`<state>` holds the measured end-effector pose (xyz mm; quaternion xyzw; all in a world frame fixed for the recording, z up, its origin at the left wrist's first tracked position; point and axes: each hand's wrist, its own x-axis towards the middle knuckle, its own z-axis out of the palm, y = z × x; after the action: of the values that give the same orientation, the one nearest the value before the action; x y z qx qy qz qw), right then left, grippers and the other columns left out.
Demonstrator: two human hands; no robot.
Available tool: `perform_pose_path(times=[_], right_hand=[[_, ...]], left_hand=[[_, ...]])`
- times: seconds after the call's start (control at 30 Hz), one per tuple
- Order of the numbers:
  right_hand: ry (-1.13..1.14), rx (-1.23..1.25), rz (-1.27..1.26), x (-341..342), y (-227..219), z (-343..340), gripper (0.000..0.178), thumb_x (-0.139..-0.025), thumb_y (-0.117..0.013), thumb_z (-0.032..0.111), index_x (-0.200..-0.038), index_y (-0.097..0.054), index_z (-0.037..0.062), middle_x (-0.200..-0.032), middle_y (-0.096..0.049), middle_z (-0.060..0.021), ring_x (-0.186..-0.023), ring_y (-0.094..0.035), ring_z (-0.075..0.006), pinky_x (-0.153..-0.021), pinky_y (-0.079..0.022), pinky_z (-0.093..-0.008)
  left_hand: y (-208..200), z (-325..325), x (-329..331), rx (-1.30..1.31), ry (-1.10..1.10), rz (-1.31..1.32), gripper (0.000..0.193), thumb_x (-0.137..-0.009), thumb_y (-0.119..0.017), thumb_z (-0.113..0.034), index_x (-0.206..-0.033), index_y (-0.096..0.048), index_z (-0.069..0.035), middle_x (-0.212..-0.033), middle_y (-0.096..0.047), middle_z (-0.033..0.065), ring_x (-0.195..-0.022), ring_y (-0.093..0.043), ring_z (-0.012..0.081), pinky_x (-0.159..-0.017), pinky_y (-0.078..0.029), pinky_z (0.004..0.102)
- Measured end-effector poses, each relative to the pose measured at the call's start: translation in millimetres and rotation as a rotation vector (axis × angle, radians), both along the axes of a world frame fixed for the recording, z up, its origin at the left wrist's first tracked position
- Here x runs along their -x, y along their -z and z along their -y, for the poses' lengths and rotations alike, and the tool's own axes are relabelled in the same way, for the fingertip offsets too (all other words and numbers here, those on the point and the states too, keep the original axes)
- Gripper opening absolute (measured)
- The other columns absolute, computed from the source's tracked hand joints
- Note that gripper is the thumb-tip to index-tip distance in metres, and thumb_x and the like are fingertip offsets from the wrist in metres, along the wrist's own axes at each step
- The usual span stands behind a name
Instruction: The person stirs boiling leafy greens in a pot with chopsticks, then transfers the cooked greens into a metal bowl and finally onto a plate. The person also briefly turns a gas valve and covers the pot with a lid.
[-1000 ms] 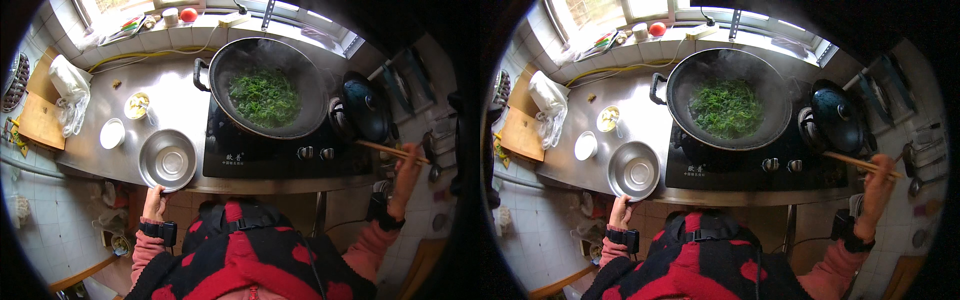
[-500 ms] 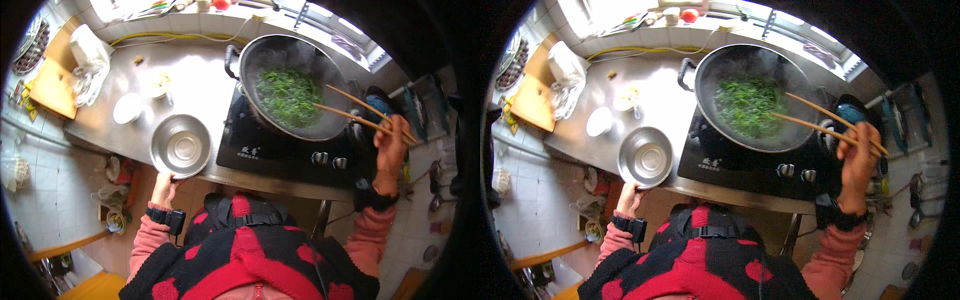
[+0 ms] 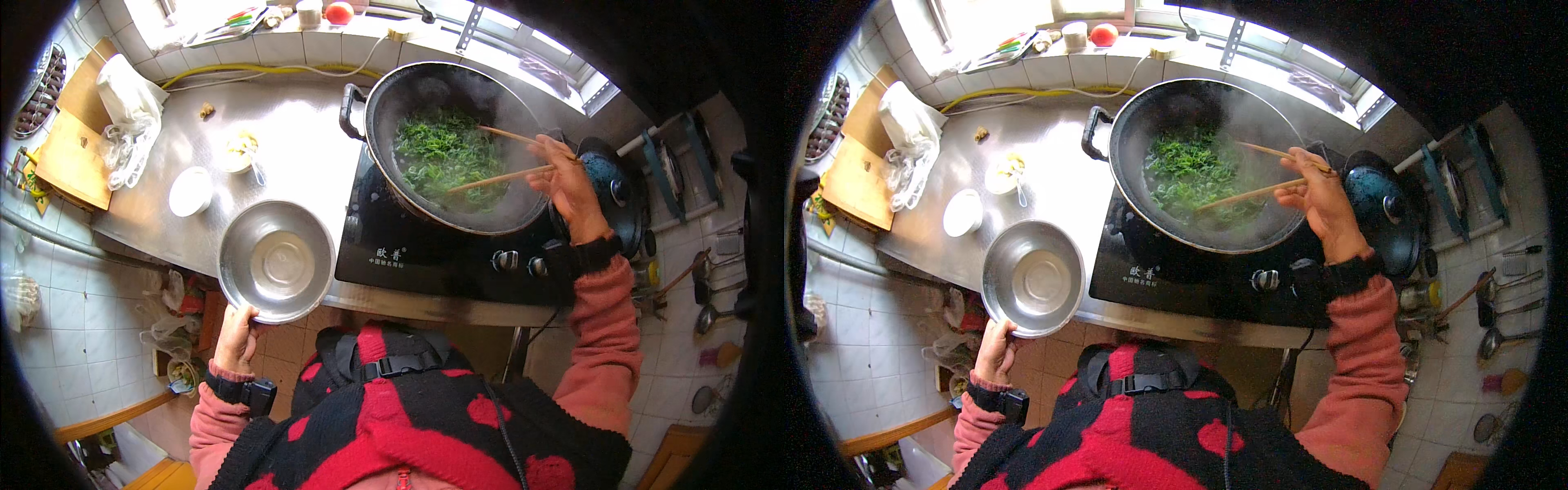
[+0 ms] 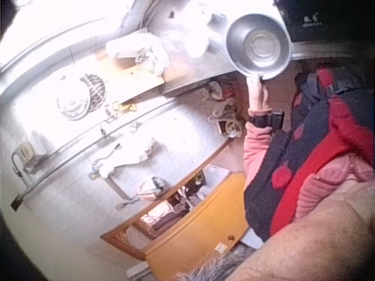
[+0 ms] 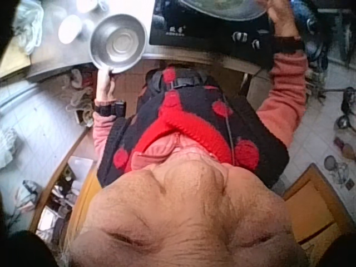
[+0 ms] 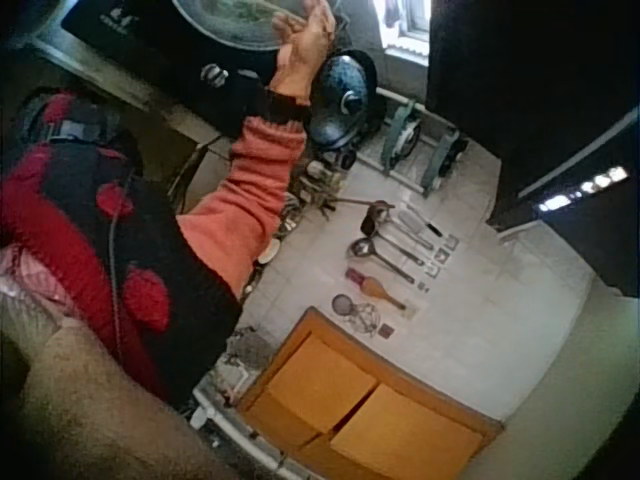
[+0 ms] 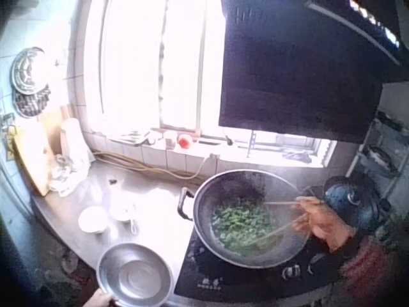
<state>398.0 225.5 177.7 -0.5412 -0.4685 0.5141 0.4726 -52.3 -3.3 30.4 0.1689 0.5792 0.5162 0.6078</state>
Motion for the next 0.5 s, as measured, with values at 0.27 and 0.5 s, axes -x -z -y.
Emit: perform_pose_path(times=[0.27,0.5], right_hand=[[0.113,-0.093,-0.088,-0.9,25.1,-33.4,0.028,-0.085,-0.057,0.025,-0.094,-0.052,-0.0009,-0.087,-0.056,-0.0129,-0.066,-0.062,-0.0228,-0.055,-0.056,-0.0311],[0.195,-0.177,-0.237,-3.2,35.1,-37.8,0.026,-0.085,-0.057,0.024,-0.087,-0.053,-0.0013,-0.080,-0.056,-0.0123,-0.069,-0.062,-0.0235,-0.056,-0.057,-0.0334]], left_hand=[[-25.3,-0.9,-32.4,-0.048,0.104,0.093,0.042,-0.068,-0.046,-0.004,-0.110,-0.046,0.002,-0.098,-0.057,0.0103,-0.085,-0.060,0.0199,-0.067,-0.053,0.0351],[-25.9,-11.2,-64.4,0.030,0.194,0.081,0.042,-0.068,-0.044,-0.001,-0.110,-0.044,-0.001,-0.091,-0.057,0.0068,-0.076,-0.059,0.0178,-0.064,-0.053,0.0308]])
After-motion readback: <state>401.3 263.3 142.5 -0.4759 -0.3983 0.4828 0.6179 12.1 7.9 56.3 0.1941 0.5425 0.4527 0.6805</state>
